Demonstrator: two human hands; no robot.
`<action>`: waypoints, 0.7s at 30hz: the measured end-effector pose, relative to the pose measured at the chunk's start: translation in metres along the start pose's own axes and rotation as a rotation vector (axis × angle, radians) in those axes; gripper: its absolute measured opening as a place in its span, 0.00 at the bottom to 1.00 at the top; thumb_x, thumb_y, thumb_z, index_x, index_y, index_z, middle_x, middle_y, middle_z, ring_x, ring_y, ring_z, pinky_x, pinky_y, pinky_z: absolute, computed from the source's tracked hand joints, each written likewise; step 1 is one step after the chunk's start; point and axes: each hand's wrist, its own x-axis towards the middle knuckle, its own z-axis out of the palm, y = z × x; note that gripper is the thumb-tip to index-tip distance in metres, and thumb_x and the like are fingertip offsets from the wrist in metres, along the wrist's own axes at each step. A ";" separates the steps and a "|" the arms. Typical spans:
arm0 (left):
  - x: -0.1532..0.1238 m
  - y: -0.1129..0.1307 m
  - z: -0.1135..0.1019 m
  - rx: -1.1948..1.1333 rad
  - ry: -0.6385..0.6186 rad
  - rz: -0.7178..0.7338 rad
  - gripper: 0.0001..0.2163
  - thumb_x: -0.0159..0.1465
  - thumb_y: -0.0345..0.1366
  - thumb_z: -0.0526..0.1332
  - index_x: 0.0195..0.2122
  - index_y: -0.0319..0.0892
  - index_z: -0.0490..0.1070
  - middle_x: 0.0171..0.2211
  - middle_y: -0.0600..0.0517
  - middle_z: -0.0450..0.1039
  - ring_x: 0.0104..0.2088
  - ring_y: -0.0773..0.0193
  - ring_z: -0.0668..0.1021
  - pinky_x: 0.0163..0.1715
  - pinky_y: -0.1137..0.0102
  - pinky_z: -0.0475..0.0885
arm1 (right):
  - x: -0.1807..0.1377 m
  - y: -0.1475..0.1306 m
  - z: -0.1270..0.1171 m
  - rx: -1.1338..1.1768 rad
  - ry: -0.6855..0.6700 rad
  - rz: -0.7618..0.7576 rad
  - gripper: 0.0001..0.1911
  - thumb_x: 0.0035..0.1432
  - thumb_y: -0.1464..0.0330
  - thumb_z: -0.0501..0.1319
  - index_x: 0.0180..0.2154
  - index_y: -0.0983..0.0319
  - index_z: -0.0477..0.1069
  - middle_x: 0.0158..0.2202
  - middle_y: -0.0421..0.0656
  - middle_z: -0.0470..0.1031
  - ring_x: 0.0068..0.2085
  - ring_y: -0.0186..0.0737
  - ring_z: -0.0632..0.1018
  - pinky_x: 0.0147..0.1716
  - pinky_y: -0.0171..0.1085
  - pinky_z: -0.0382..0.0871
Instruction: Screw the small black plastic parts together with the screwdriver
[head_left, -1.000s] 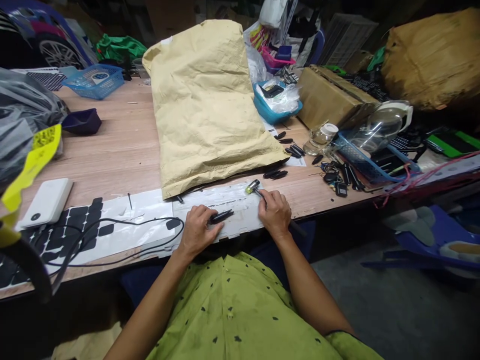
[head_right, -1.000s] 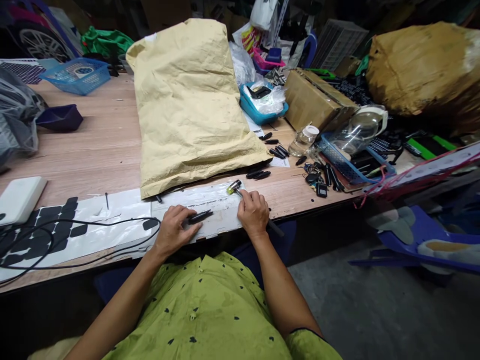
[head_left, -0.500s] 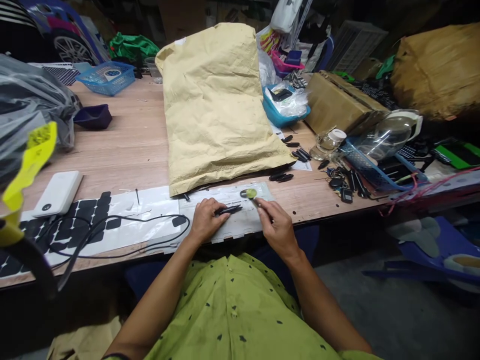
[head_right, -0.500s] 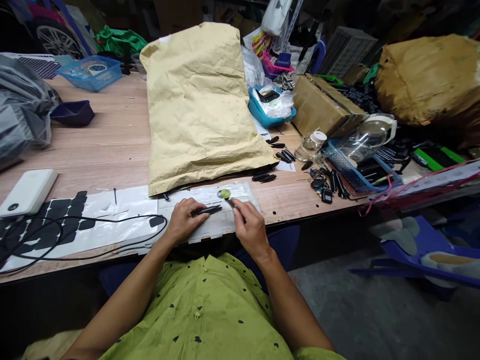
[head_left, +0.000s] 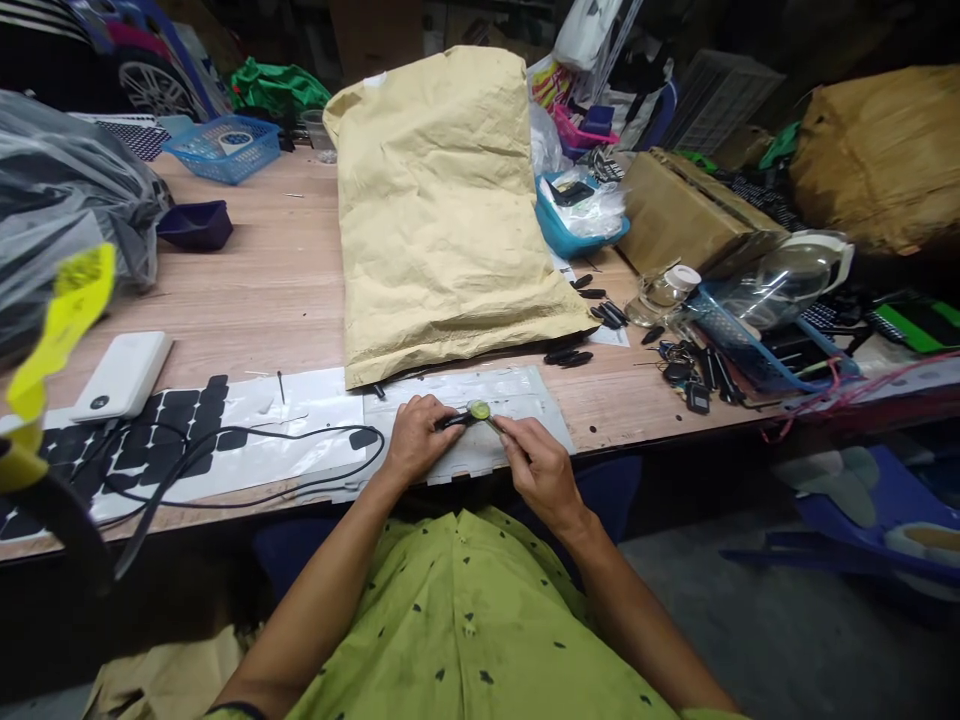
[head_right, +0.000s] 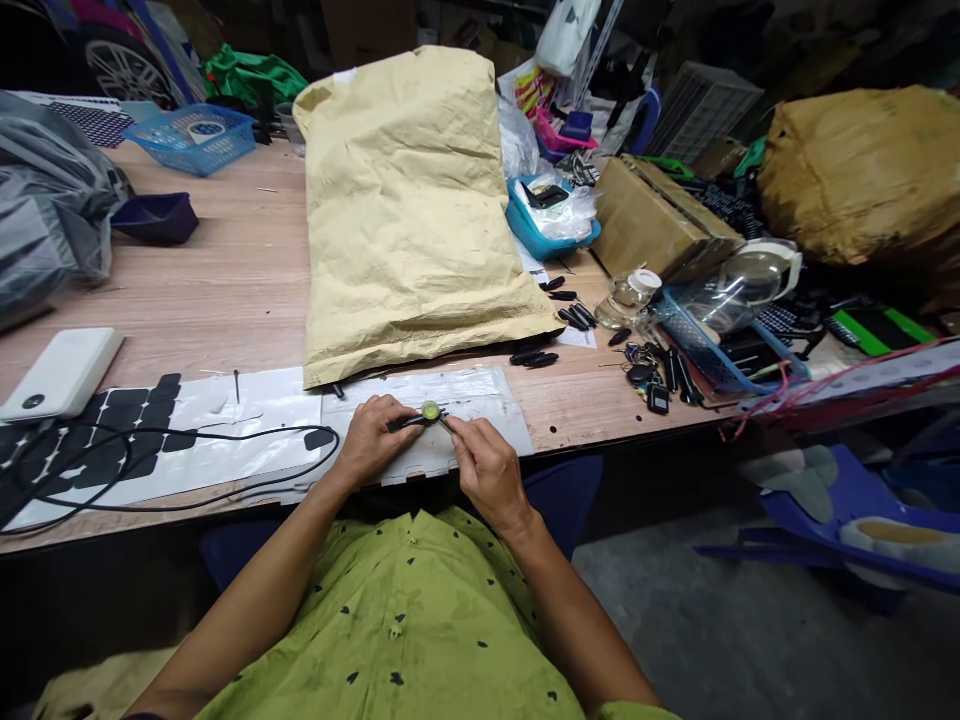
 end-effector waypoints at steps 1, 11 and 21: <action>0.000 -0.001 0.000 0.001 0.000 -0.001 0.07 0.59 0.37 0.67 0.38 0.49 0.82 0.33 0.51 0.77 0.39 0.56 0.75 0.41 0.63 0.66 | 0.000 0.001 -0.001 0.003 0.003 0.013 0.17 0.68 0.72 0.54 0.54 0.56 0.75 0.41 0.45 0.80 0.42 0.39 0.81 0.43 0.37 0.77; -0.001 -0.002 -0.001 0.005 -0.010 -0.011 0.07 0.61 0.40 0.66 0.39 0.48 0.82 0.34 0.50 0.77 0.40 0.55 0.75 0.42 0.62 0.66 | 0.001 0.023 -0.005 -0.144 0.071 0.097 0.16 0.69 0.69 0.53 0.52 0.56 0.76 0.40 0.45 0.79 0.43 0.41 0.80 0.44 0.40 0.75; -0.005 0.001 -0.007 0.000 -0.038 0.006 0.13 0.69 0.44 0.57 0.40 0.47 0.80 0.34 0.50 0.75 0.39 0.56 0.73 0.41 0.62 0.65 | 0.008 0.076 -0.004 -0.616 0.121 0.193 0.16 0.63 0.73 0.55 0.46 0.57 0.79 0.34 0.45 0.73 0.35 0.43 0.70 0.36 0.39 0.64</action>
